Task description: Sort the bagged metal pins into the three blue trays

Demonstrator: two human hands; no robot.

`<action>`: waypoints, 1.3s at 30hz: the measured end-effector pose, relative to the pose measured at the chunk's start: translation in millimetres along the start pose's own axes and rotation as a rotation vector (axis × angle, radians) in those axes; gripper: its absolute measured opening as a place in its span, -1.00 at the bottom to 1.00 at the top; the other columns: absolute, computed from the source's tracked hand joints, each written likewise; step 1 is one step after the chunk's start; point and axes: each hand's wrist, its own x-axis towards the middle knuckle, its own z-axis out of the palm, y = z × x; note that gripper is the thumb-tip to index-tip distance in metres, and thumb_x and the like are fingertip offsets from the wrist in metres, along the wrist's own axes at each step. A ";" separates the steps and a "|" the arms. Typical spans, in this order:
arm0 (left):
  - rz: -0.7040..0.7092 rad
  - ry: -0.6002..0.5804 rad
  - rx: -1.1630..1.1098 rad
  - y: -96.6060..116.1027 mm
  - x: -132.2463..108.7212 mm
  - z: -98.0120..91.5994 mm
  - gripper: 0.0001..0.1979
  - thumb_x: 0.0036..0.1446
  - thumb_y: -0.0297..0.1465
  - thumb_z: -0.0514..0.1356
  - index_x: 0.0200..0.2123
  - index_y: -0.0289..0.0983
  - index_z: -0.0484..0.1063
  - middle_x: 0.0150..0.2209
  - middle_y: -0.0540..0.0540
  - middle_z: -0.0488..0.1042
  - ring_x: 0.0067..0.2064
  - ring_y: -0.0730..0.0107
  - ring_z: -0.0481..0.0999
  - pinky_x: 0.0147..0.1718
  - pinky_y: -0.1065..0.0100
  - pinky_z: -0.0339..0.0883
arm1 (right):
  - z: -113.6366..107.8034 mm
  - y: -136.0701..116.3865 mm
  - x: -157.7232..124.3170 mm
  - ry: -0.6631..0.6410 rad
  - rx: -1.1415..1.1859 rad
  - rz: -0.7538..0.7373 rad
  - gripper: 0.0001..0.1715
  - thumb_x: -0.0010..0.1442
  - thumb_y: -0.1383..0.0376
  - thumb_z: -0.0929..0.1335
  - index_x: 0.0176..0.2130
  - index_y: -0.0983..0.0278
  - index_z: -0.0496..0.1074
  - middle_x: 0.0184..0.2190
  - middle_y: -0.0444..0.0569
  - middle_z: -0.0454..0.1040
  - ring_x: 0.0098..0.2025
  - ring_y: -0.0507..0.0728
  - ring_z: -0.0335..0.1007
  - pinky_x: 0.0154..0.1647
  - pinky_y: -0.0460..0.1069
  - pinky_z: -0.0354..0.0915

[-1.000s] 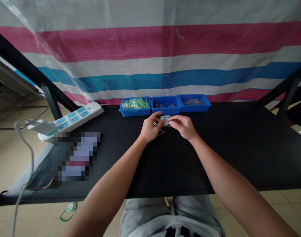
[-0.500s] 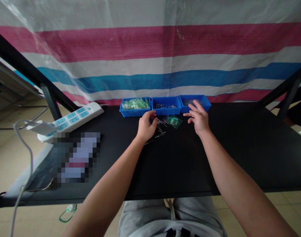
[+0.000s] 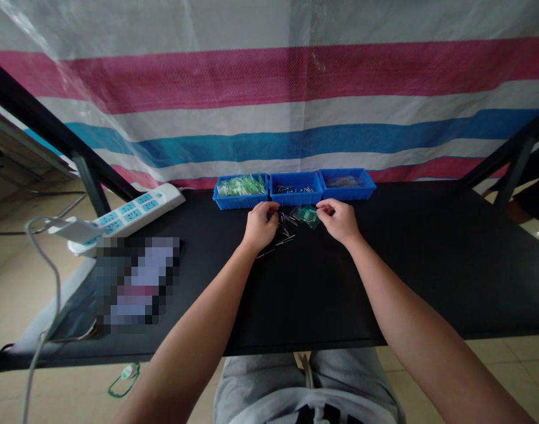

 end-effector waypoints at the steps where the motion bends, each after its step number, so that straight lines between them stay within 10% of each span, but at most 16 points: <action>1: 0.002 -0.001 0.001 -0.2 0.3 -0.4 -0.76 0.06 -0.51 0.08 -0.22 -0.30 0.49 -0.21 -0.13 0.55 -0.16 0.28 0.52 -0.09 0.25 0.38 | 0.4 -3.2 -1.5 -0.032 -0.028 -0.038 -0.86 0.00 0.34 0.34 -0.39 0.28 0.51 -0.48 -0.05 0.53 -0.44 0.09 0.39 -0.32 0.02 0.33; 17: -0.253 0.137 -0.277 -10.2 8.0 0.9 -0.80 0.04 -0.47 0.08 -0.29 -0.28 0.48 -0.29 -0.04 0.57 -0.20 0.35 0.53 -0.09 0.31 0.36 | 44.9 -57.5 -39.5 -0.564 -0.271 -0.686 -0.77 0.24 0.25 0.33 -0.27 0.26 0.59 -0.37 0.01 0.50 -0.24 0.15 0.28 -0.18 0.04 0.25; 31: -0.224 0.088 -0.179 -2.7 4.8 0.0 -0.81 0.07 -0.44 0.10 -0.27 -0.29 0.49 -0.27 -0.07 0.57 -0.22 0.33 0.52 -0.16 0.32 0.36 | 35.1 -42.3 -23.9 -0.468 -0.534 -0.486 -0.76 0.26 0.33 0.30 -0.36 0.33 0.53 -0.34 0.07 0.44 -0.19 0.19 0.24 -0.13 0.07 0.21; 39: 0.135 -0.148 0.099 19.3 -6.1 -4.9 -0.77 0.22 -0.32 0.08 -0.25 -0.23 0.53 -0.20 -0.09 0.55 -0.10 0.26 0.48 -0.05 0.21 0.23 | 22.0 -24.3 -13.6 -0.331 -0.455 -0.379 -0.81 0.25 0.34 0.28 -0.36 0.29 0.46 -0.33 0.06 0.42 -0.20 0.20 0.23 -0.13 0.07 0.21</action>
